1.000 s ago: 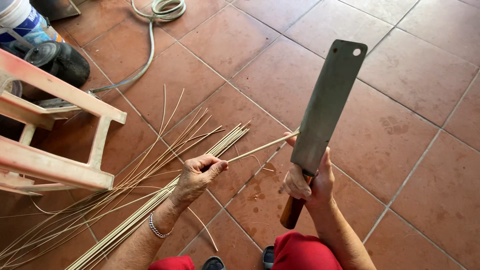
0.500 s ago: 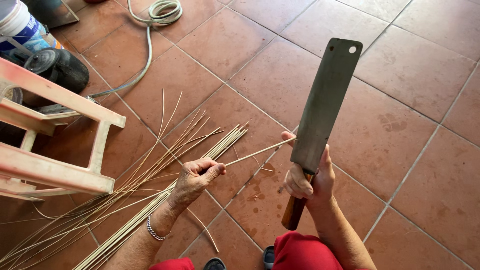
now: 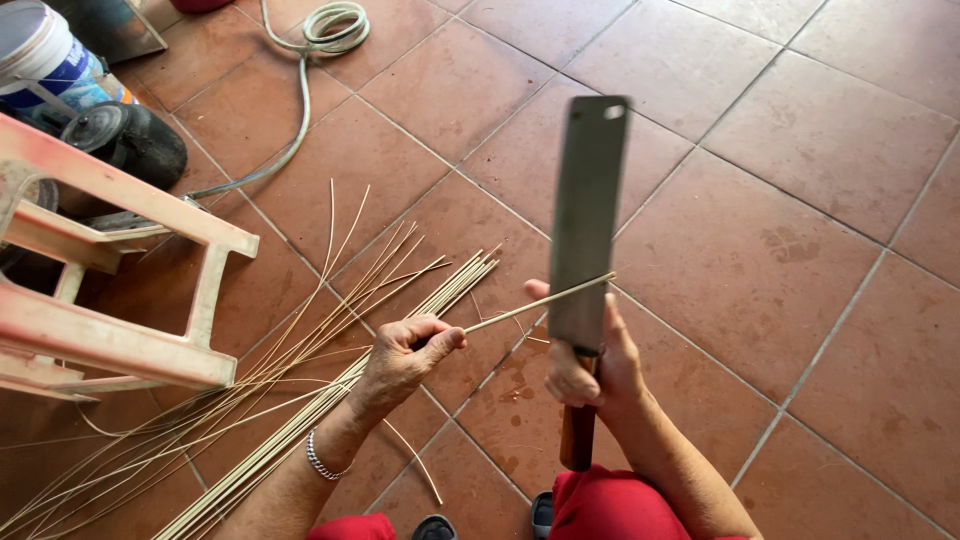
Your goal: The person sits on a tiled floor and uses a large cleaver to split long bamboo strips into thinner strands. They hold each strip with one hand and draw the blade along its length to peel off thin layers, repeating the process on multiple strips.
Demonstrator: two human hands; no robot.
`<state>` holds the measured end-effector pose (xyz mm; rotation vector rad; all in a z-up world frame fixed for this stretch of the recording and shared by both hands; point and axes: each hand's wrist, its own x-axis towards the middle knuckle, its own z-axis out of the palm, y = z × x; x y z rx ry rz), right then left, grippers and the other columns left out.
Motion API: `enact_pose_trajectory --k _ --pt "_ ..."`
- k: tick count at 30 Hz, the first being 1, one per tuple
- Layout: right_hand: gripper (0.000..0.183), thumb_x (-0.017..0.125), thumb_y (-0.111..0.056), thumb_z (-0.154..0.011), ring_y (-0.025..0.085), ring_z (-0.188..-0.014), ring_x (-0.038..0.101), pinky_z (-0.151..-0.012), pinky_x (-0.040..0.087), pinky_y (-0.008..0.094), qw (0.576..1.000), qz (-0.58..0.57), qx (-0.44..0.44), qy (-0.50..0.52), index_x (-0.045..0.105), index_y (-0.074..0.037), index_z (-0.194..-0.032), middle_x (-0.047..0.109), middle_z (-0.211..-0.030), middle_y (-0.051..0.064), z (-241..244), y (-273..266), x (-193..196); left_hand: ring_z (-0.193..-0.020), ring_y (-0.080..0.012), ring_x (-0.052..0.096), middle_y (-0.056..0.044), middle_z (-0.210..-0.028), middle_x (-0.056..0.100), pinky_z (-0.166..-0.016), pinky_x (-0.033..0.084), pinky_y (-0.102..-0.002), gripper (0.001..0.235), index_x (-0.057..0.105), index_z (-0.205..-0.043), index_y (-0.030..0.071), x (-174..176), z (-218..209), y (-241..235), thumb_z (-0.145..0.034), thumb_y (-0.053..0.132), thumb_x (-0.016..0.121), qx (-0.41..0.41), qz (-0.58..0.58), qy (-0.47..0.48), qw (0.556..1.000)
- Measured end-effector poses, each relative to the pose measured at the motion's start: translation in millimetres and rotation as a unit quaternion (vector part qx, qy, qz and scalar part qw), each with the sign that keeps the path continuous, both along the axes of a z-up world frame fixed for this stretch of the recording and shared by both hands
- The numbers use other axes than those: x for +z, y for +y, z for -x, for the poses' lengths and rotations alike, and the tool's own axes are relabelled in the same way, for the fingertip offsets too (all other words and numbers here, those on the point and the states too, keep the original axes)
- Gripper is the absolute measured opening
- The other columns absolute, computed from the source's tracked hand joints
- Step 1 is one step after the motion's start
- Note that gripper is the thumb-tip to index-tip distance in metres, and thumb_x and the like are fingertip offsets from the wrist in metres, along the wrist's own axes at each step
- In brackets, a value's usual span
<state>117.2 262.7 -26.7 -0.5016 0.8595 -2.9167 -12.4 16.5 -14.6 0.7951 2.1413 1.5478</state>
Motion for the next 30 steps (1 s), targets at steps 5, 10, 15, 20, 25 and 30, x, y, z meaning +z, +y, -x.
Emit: enact_pose_trajectory --k 5,10,15,20,25,30 --pt "0.084 0.027 -0.066 -0.106 0.011 -0.035 0.036 -0.036 0.032 0.028 0.988 -0.106 0.096 -0.061 0.033 -0.001 -0.159 0.044 -0.049 0.002 10.6 -20.0 0.2 -0.068 -0.0056 0.058 0.001 -0.077 0.071 -0.057 0.047 -0.024 0.024 0.081 -0.094 0.003 -1.0 -1.2 11.1 -0.095 0.027 0.073 -0.02 -0.036 0.032 0.999" --pt "0.077 0.027 -0.063 -0.105 0.01 -0.034 0.035 -0.037 0.032 0.027 0.982 -0.125 0.113 -0.088 0.039 -0.009 -0.158 0.044 -0.049 0.001 17.3 -22.6 8.3 -0.07 -0.0067 0.059 0.0 -0.078 0.07 -0.059 0.05 -0.025 0.027 0.08 -0.094 0.004 10.7 -1.5 13.6 -0.095 0.03 0.072 -0.024 -0.036 0.054 0.998" --pt "0.07 0.028 -0.062 -0.103 0.009 -0.031 0.034 -0.034 0.031 0.026 0.974 -0.149 0.076 -0.152 0.049 -0.015 -0.15 0.044 -0.046 0.001 18.8 -22.1 4.9 -0.091 -0.0211 0.064 -0.006 -0.097 0.063 -0.081 0.054 -0.037 0.037 0.065 -0.11 0.003 33.7 -7.9 16.6 -0.091 0.032 0.076 0.056 -0.014 0.486 0.872" --pt "0.055 0.031 -0.059 -0.106 0.013 -0.032 0.036 -0.033 0.03 0.027 0.963 -0.177 0.097 -0.178 0.056 -0.011 -0.11 0.048 -0.049 0.007 23.4 -23.0 -13.9 -0.095 -0.0258 0.064 -0.014 -0.108 0.06 -0.083 0.057 -0.037 0.038 0.061 -0.123 -0.003 44.7 -16.7 41.0 -0.092 0.015 0.074 -0.03 -0.056 0.51 0.858" --pt "0.061 0.035 -0.058 -0.11 0.013 -0.033 0.037 -0.032 0.03 0.028 0.954 -0.218 0.098 -0.181 0.056 -0.001 -0.098 0.048 -0.049 0.008 26.5 -23.8 -26.3 -0.084 -0.0269 0.067 -0.012 -0.096 0.063 -0.072 0.057 -0.037 0.022 0.066 -0.11 -0.001 43.4 -15.9 63.9 -0.093 0.008 0.075 -0.051 -0.013 0.498 0.866" --pt "0.06 0.036 -0.059 -0.105 0.013 -0.034 0.037 -0.033 0.03 0.028 0.964 -0.187 0.106 -0.157 0.058 -0.003 -0.109 0.047 -0.05 0.007 27.4 -21.5 -23.7 -0.082 -0.0183 0.072 -0.008 -0.094 0.069 -0.07 0.061 -0.03 0.008 0.065 -0.105 0.005 33.7 -5.4 57.4 -0.1 0.008 0.07 -0.097 -0.125 0.321 0.934"
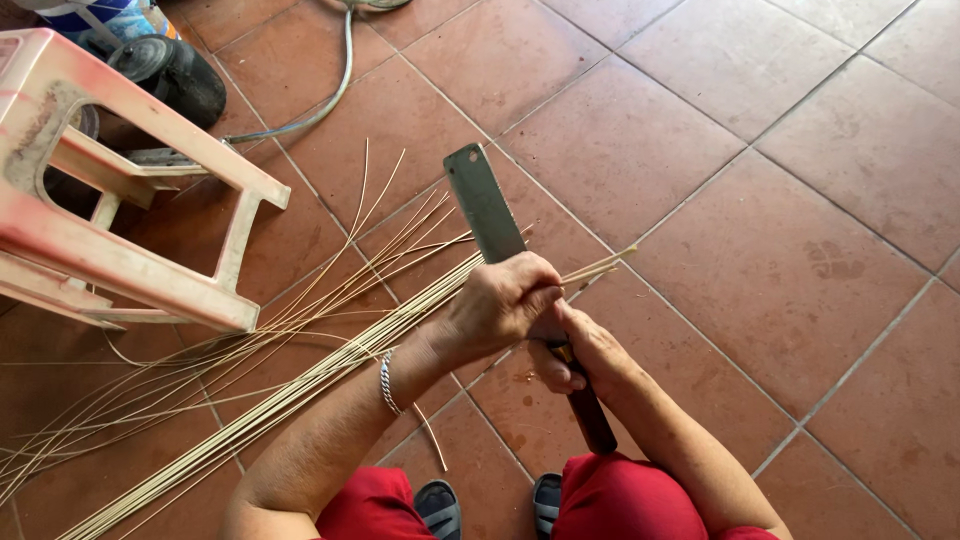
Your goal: The person sits on a tiled floor and uses a large cleaver to split long bamboo strips into thinner strands. They hold each strip with one hand and draw the blade along its length to peel off thin layers, repeating the process on multiple strips.
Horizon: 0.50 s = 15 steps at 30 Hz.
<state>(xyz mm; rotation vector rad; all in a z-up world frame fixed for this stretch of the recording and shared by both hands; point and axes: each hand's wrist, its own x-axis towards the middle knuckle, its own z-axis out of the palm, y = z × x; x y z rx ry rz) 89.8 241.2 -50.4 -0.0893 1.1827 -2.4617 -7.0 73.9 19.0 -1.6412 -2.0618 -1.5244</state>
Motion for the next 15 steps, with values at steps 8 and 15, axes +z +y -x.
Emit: enact_pose_trajectory --k 8,15 --pt "0.059 0.028 -0.059 -0.104 0.008 -0.029 0.03 -0.031 0.026 0.026 0.992 -0.001 -0.073 -0.107 0.056 -0.012 -0.126 0.041 -0.044 -0.001 10.4 3.4 12.1 -0.079 -0.0084 0.065 -0.003 -0.092 0.069 -0.069 0.06 -0.025 0.011 0.063 -0.113 0.004 -8.1 19.8 -33.9 -0.107 0.014 0.06 -0.057 -0.012 -0.203 0.977" --pt "0.065 0.026 -0.061 -0.109 0.007 -0.029 0.028 -0.03 0.025 0.024 0.989 0.066 -0.095 -0.094 0.047 -0.007 -0.139 0.035 -0.043 -0.005 23.2 24.2 -20.9 -0.084 -0.0105 0.063 -0.006 -0.097 0.07 -0.073 0.058 -0.025 0.022 0.063 -0.116 0.001 -4.2 35.3 -86.2 -0.112 0.017 0.049 0.056 -0.042 -0.146 0.987"
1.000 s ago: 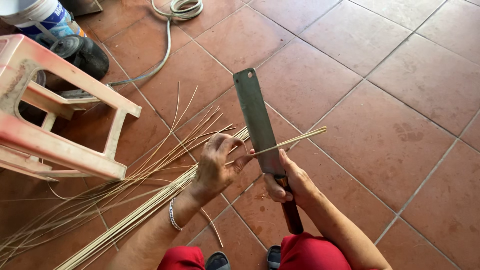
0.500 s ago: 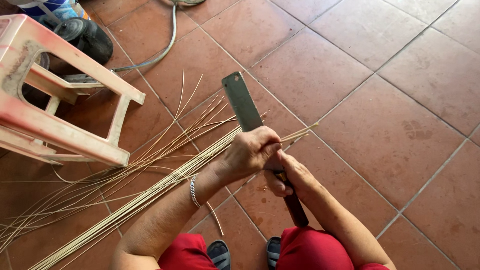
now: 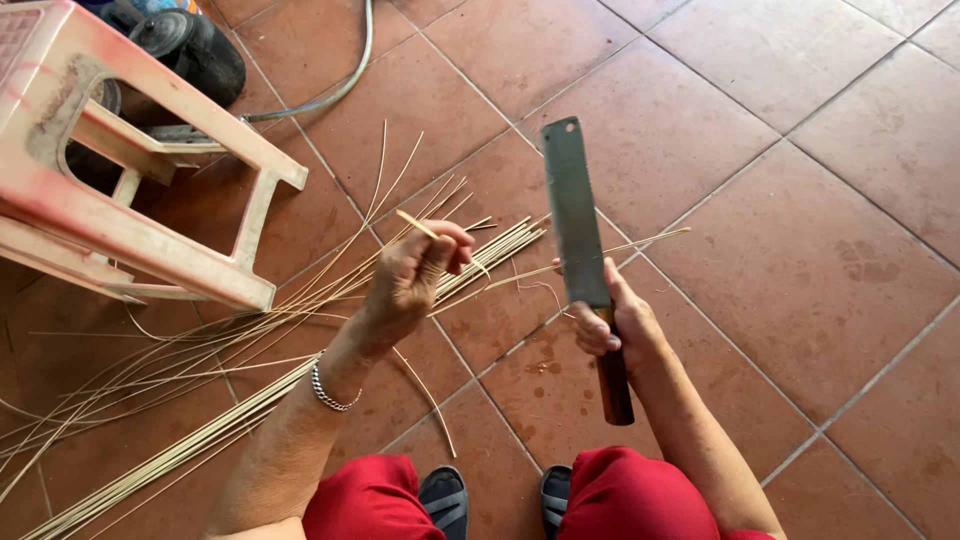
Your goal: The person sits on a tiled floor and uses a large cleaver to split long bamboo strips into thinner strands. They hold each strip with one hand and draw the blade along its length to peel off thin layers, repeating the process on multiple strips.
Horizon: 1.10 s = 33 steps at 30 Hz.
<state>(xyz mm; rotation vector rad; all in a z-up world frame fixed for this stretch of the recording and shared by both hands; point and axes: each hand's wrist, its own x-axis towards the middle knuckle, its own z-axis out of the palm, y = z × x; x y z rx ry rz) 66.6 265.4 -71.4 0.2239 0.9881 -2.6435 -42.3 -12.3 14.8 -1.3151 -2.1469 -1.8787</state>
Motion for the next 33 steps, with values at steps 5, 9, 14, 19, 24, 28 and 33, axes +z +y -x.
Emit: enact_pose_trajectory --k 5,9,14,19,24,28,33 --pt "0.067 0.025 -0.058 -0.111 0.004 -0.032 0.029 -0.033 0.026 0.021 0.998 0.015 -0.04 0.039 0.047 -0.007 -0.147 0.036 -0.047 -0.006 8.8 24.7 -28.4 -0.077 -0.0106 0.066 -0.006 -0.09 0.068 -0.069 0.058 -0.024 0.026 0.058 -0.106 0.003 10.8 17.5 -42.2 -0.116 0.021 0.042 0.128 -0.033 -0.004 0.991" --pt "0.068 0.024 -0.061 -0.109 0.003 -0.033 0.03 -0.034 0.028 0.021 0.996 -0.027 -0.088 0.017 0.046 -0.008 -0.146 0.035 -0.047 -0.008 14.9 46.0 -37.6 -0.073 -0.0134 0.064 -0.008 -0.092 0.065 -0.068 0.057 -0.027 0.026 0.053 -0.109 0.005 26.4 28.0 -83.4 -0.12 0.026 0.041 0.196 -0.11 -0.047 0.973" --pt "0.069 0.025 -0.061 -0.113 0.003 -0.034 0.029 -0.035 0.029 0.02 0.992 0.01 -0.083 0.09 0.046 -0.006 -0.149 0.038 -0.049 -0.007 19.9 47.5 -10.0 -0.075 -0.0184 0.069 -0.009 -0.094 0.067 -0.071 0.061 -0.032 0.03 0.053 -0.11 0.006 46.1 30.9 -102.6 -0.119 0.032 0.04 0.217 -0.213 -0.088 0.948" --pt "0.069 0.026 -0.059 -0.113 0.006 -0.033 0.03 -0.033 0.029 0.023 0.985 -0.046 -0.048 0.158 0.049 -0.003 -0.145 0.038 -0.048 -0.005 28.4 15.2 42.6 -0.084 -0.0174 0.073 -0.009 -0.099 0.067 -0.08 0.066 -0.032 0.03 0.052 -0.113 0.005 57.0 28.7 -52.3 -0.12 0.031 0.036 0.12 -0.179 -0.021 0.976" --pt "0.069 0.022 -0.061 -0.106 0.008 -0.032 0.032 -0.032 0.029 0.027 0.988 -0.12 -0.017 0.091 0.048 -0.007 -0.141 0.038 -0.045 -0.004 45.1 -30.2 57.1 -0.088 -0.0158 0.074 -0.008 -0.103 0.068 -0.082 0.065 -0.031 0.023 0.053 -0.115 0.004 81.8 18.5 0.5 -0.119 0.023 0.04 0.054 -0.169 0.021 0.984" --pt "0.067 0.021 -0.06 -0.107 0.009 -0.033 0.033 -0.035 0.03 0.027 0.994 -0.101 -0.009 0.036 0.046 -0.007 -0.14 0.039 -0.047 -0.002 49.2 -52.3 41.8 -0.083 -0.0127 0.075 -0.007 -0.098 0.069 -0.077 0.065 -0.026 0.021 0.055 -0.118 0.005 96.7 10.9 22.5 -0.121 0.021 0.042 0.034 -0.153 0.056 0.986" --pt "0.061 0.022 -0.061 -0.105 0.009 -0.032 0.031 -0.036 0.03 0.025 0.998 -0.043 0.055 -0.005 0.051 -0.016 -0.135 0.041 -0.047 -0.001 52.7 -57.9 23.7 -0.084 -0.0106 0.077 -0.005 -0.1 0.072 -0.076 0.063 -0.025 0.024 0.056 -0.121 0.006 105.0 4.7 52.2 -0.122 0.025 0.042 -0.02 -0.197 0.077 0.977"
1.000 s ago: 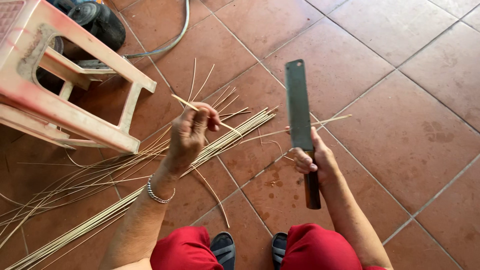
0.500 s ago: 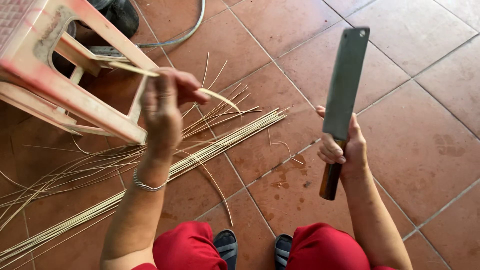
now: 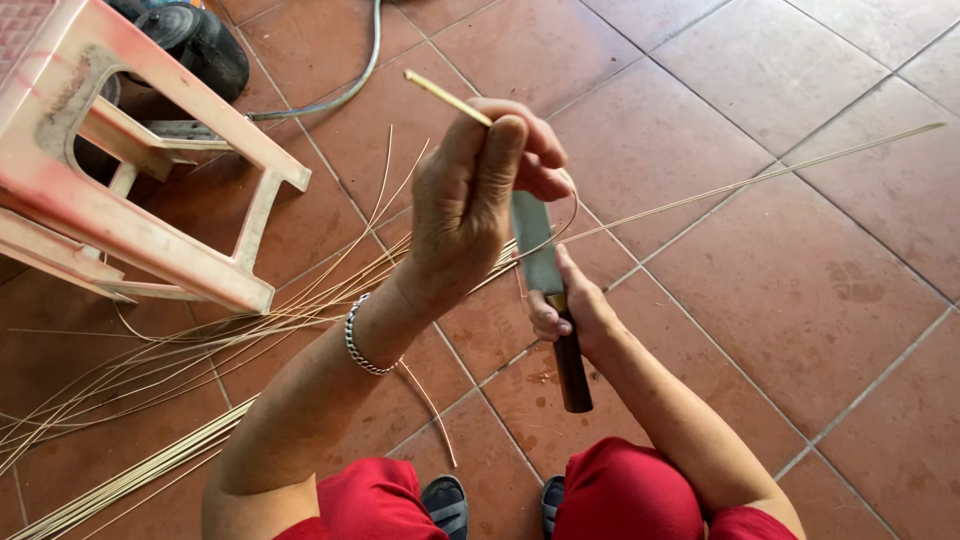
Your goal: The person sits on a tiled floor and uses a large cleaver to split long bamboo strips into thinner strands. They hold each strip with one hand and draw the blade along its length to peel off thin layers, repeating the process on multiple strips.
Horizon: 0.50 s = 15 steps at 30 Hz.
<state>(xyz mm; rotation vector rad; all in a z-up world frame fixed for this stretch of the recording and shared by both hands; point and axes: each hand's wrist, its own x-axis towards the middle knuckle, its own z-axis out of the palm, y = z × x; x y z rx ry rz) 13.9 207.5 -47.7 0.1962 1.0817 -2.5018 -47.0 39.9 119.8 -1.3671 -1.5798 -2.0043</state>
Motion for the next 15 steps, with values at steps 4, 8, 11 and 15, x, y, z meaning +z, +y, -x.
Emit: enact_pose_trajectory --k 4,8,11,15 --pt "0.051 0.025 -0.06 -0.109 0.011 -0.035 0.033 -0.039 0.03 0.027 0.999 -0.03 -0.002 -0.018 0.049 -0.014 -0.107 0.044 -0.051 0.004 2.8 -2.6 -13.3 -0.086 -0.0087 0.075 -0.007 -0.122 0.067 -0.075 0.062 -0.023 0.038 0.045 -0.142 0.008 -4.2 3.1 21.5 -0.117 0.036 0.048 -0.012 0.016 0.013 1.0" --pt "0.061 0.027 -0.061 -0.113 0.011 -0.037 0.035 -0.041 0.033 0.029 1.0 0.008 0.015 0.013 0.047 -0.008 -0.09 0.045 -0.052 0.003 1.8 5.4 -18.2 -0.06 -0.0121 0.062 -0.017 -0.134 0.058 -0.056 0.056 -0.023 0.075 0.035 -0.149 0.001 -33.4 17.4 27.5 -0.096 0.043 0.066 0.113 0.206 0.084 0.968" --pt "0.053 0.031 -0.052 -0.111 0.012 -0.039 0.039 -0.041 0.035 0.03 0.998 -0.062 0.013 0.006 0.048 -0.007 -0.089 0.048 -0.056 0.004 6.0 3.1 -9.5 -0.069 -0.0164 0.064 -0.015 -0.107 0.058 -0.061 0.06 -0.025 0.066 0.057 -0.136 0.002 -71.1 18.5 27.3 -0.089 0.044 0.076 0.168 0.4 0.134 0.891" --pt "0.047 0.036 -0.054 -0.104 0.012 -0.035 0.039 -0.036 0.032 0.03 0.991 -0.13 0.017 0.001 0.051 -0.013 -0.086 0.049 -0.05 0.005 16.0 -7.4 15.5 -0.076 -0.0216 0.068 -0.012 -0.095 0.062 -0.067 0.059 -0.033 0.032 0.064 -0.101 0.006 -105.4 33.6 33.1 -0.092 0.037 0.071 0.256 0.378 0.211 0.864"
